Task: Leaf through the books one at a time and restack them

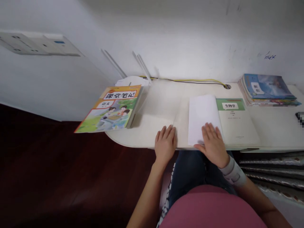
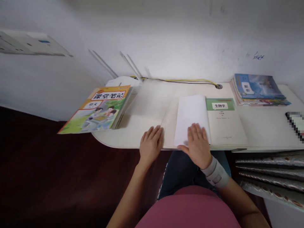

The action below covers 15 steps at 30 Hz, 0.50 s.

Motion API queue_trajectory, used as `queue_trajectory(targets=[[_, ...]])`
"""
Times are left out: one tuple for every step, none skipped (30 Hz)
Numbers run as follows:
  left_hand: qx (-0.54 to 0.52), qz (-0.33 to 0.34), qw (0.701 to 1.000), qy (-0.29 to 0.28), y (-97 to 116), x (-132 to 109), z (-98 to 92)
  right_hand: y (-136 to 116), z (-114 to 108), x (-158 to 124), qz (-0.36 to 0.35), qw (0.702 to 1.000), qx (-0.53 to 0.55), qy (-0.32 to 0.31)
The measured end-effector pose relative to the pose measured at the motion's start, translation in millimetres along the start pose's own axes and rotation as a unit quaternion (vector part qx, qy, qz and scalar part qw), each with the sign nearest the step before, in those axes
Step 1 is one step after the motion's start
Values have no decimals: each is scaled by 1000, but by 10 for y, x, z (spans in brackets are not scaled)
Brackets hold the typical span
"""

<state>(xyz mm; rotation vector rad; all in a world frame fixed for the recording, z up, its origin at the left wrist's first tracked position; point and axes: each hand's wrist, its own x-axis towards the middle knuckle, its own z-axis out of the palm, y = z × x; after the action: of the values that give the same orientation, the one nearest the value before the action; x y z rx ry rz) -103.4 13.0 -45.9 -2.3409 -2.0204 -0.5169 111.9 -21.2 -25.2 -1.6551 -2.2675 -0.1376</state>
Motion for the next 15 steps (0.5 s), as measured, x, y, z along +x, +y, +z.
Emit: queue_trajectory(targets=[[-5, 6, 1000, 15, -10, -1, 20, 105, -33, -28, 19, 1000, -5, 5], [-10, 12, 999, 29, -21, -3, 42, 211, -53, -51, 37, 999, -6, 7], [-14, 18, 999, 41, -32, -4, 62, 314, -61, -67, 48, 999, 2, 5], [-19, 23, 998, 51, -41, -6, 80, 405, -56, -76, 53, 998, 16, 1], [-23, 27, 998, 57, -50, -7, 95, 483, -40, -79, 51, 998, 35, -2], [-27, 29, 997, 61, -56, -9, 105, 543, -16, -78, 43, 998, 55, -4], [-31, 30, 997, 64, -61, -10, 110, 586, 14, -73, 32, 997, 73, -5], [-34, 30, 997, 67, -63, -11, 111, 612, 47, -68, 20, 996, 87, -2], [-38, 29, 997, 68, -64, -12, 109, 625, 78, -64, 9, 995, 95, 1], [-41, 28, 996, 69, -64, -12, 106, 629, 106, -62, -1, 995, 98, 5], [-43, 27, 996, 70, -64, -13, 102, 628, 129, -63, -9, 995, 97, 7], [-45, 27, 996, 70, -63, -13, 100, 624, 145, -66, -16, 995, 96, 7], [-47, 27, 996, 71, -62, -13, 98, 622, 156, -70, -20, 995, 93, 5], [-47, 26, 996, 71, -62, -14, 99, 620, 161, -74, -24, 996, 90, 1], [-47, 26, 996, 73, -61, -14, 101, 620, 161, -78, -28, 996, 87, -4]])
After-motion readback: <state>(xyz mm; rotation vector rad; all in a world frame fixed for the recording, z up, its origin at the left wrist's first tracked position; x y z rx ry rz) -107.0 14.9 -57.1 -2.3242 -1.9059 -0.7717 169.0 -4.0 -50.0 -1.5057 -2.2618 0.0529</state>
